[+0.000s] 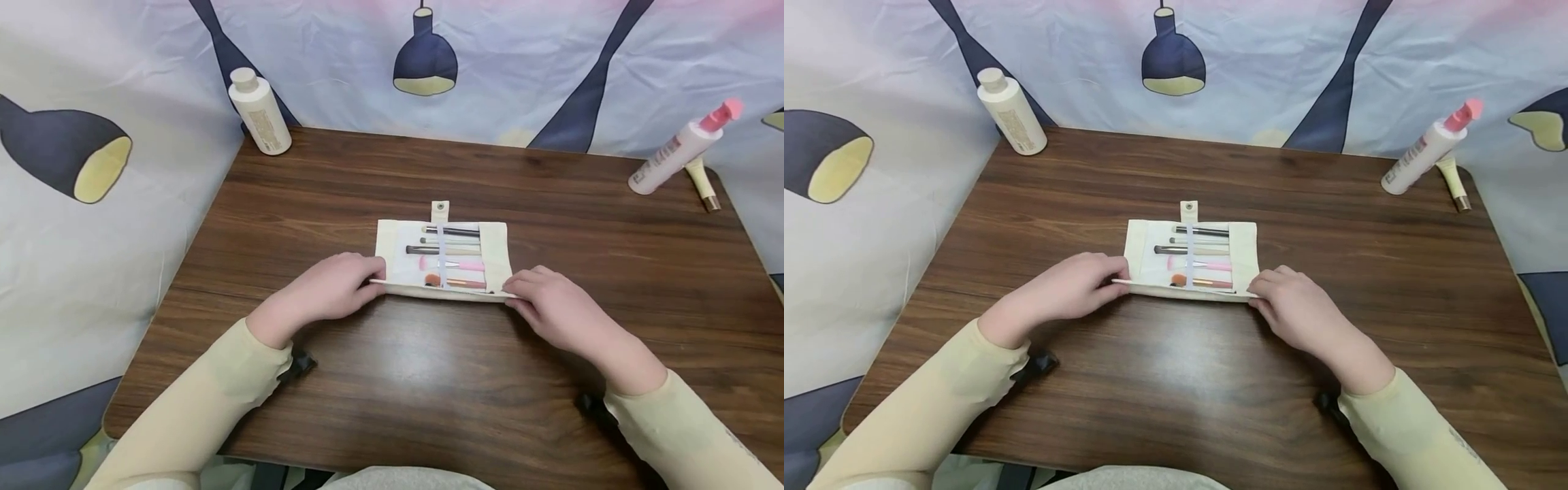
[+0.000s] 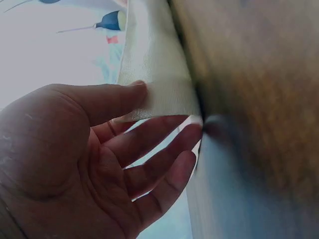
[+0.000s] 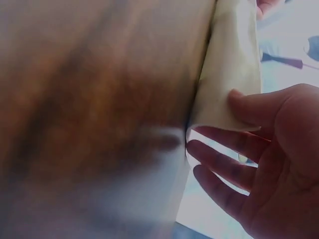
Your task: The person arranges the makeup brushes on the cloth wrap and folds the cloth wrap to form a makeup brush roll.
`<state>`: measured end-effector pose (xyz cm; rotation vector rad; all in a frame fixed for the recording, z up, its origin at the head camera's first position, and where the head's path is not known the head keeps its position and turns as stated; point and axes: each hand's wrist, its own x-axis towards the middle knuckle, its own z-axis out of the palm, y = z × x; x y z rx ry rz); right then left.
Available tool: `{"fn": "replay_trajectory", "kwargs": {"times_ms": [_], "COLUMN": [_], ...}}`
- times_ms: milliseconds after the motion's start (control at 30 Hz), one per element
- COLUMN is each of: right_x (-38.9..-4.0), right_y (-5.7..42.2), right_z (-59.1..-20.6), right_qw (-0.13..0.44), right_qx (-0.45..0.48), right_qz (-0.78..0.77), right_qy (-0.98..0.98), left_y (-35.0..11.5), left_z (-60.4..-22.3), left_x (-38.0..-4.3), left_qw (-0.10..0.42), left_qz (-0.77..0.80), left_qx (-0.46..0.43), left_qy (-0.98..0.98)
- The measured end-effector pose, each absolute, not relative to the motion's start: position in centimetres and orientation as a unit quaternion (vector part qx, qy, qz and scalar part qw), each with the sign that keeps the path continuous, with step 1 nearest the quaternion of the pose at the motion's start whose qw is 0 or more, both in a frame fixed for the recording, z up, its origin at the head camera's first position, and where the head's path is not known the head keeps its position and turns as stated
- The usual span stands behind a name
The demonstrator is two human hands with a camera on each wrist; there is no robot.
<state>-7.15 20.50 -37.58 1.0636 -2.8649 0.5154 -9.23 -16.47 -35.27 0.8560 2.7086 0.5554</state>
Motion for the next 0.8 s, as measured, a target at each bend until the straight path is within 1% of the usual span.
{"fn": "replay_trajectory", "kwargs": {"times_ms": [133,333,433,600,800], "right_x": [-7.9,-9.2,-9.8,-10.6,-11.0], "right_y": [20.7,20.4,20.1,19.5,19.3], "right_z": [-37.1,-36.0,-35.9,-36.3,-36.8], "right_qw": [-0.005,-0.095,-0.124,-0.137,-0.13], "right_qx": [0.304,0.237,0.21,0.179,0.155], "right_qz": [0.198,0.22,0.225,0.211,0.198], "right_qy": [-0.932,-0.941,-0.943,-0.951,-0.959], "left_y": [-16.5,-16.0,-15.7,-15.3,-14.9], "left_z": [-35.3,-35.8,-36.1,-36.5,-36.6], "left_x": [-10.2,-11.8,-12.5,-13.5,-14.3], "left_qw": [0.134,0.179,0.194,0.213,0.238], "left_qz": [0.227,0.26,0.253,0.243,0.237], "left_qx": [0.264,0.228,0.218,0.198,0.184], "left_qy": [0.928,0.921,0.922,0.925,0.924]}}
